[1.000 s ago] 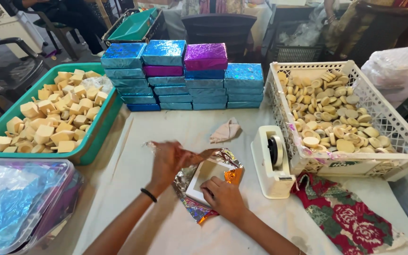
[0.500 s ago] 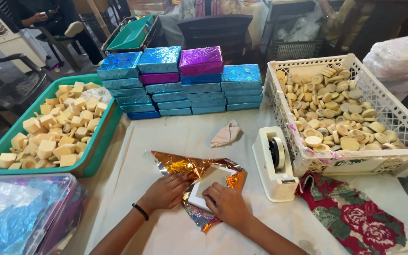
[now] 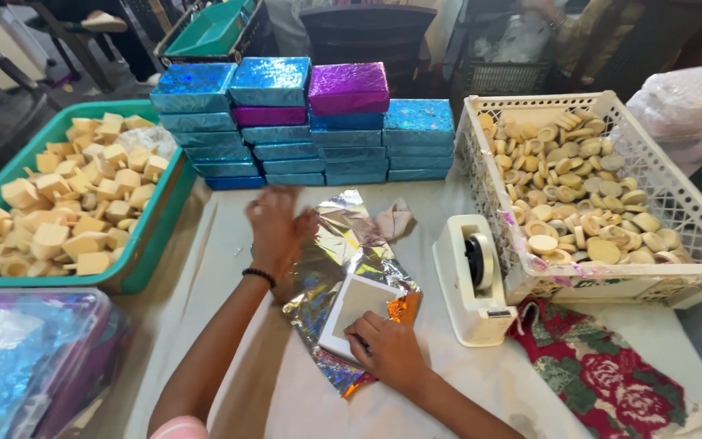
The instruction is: The person wraps a small rectangular box with shiny orange foil paper. They fold the edges of the foil around the box, smooth the surface, and use a tape dispenser to secure the wrapping. Finally, the wrapped box is placed on a stack of other wrapped boxes.
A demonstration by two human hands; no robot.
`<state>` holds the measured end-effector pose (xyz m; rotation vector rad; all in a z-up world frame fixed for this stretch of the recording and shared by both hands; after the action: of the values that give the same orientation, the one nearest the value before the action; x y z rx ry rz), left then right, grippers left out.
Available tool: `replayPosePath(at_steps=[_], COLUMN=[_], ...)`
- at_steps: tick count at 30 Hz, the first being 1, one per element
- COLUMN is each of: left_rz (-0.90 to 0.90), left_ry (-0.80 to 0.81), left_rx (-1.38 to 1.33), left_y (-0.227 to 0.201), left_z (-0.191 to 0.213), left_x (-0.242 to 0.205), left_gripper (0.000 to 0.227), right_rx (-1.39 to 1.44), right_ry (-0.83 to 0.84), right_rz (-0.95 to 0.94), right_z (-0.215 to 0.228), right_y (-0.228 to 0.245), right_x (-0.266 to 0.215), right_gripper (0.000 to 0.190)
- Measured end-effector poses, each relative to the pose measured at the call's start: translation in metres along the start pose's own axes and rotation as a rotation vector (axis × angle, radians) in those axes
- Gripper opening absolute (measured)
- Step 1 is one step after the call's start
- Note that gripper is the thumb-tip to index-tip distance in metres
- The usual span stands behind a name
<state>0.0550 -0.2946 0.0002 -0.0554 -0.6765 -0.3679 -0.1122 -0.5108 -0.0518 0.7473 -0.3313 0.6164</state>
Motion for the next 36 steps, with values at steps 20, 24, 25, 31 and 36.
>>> replayPosePath(at_steps=[20, 24, 25, 31, 36], left_rz=[-0.129, 0.254, 0.260, -0.008, -0.084], left_ry=[0.396, 0.383, 0.380, 0.155, 0.446], left_rx=[-0.267, -0.037, -0.034, -0.336, -0.498], left_y=[0.013, 0.027, 0.021, -0.049, -0.120], left_z=[-0.085, -0.095, -0.089, 0.033, 0.079], left_x=[-0.053, -0.068, -0.079, -0.129, -0.162], left_gripper=[0.058, 0.059, 0.059, 0.046, 0.028], right_rx=[-0.036, -0.037, -0.036, -0.006, 0.021], right_ry=[0.027, 0.038, 0.040, 0.020, 0.090], right_rz=[-0.014, -0.022, -0.016, -0.048, -0.120], right_z=[0.004, 0.008, 0.008, 0.003, 0.006], right_y=[0.006, 0.006, 0.005, 0.004, 0.002], right_x=[0.005, 0.004, 0.004, 0.005, 0.004], right_gripper=[0.009, 0.008, 0.008, 0.009, 0.008])
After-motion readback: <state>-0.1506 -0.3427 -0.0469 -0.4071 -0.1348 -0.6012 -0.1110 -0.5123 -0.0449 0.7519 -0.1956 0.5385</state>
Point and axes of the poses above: each hand's wrist, its own x-axis towards the middle knuckle, its own z-axis out of the back of the hand, y = z × x, the point moved 3 cm from there along x, towards the middle knuckle, and after that the axes turned 3 degrees about -z, right-handed, at the moved point
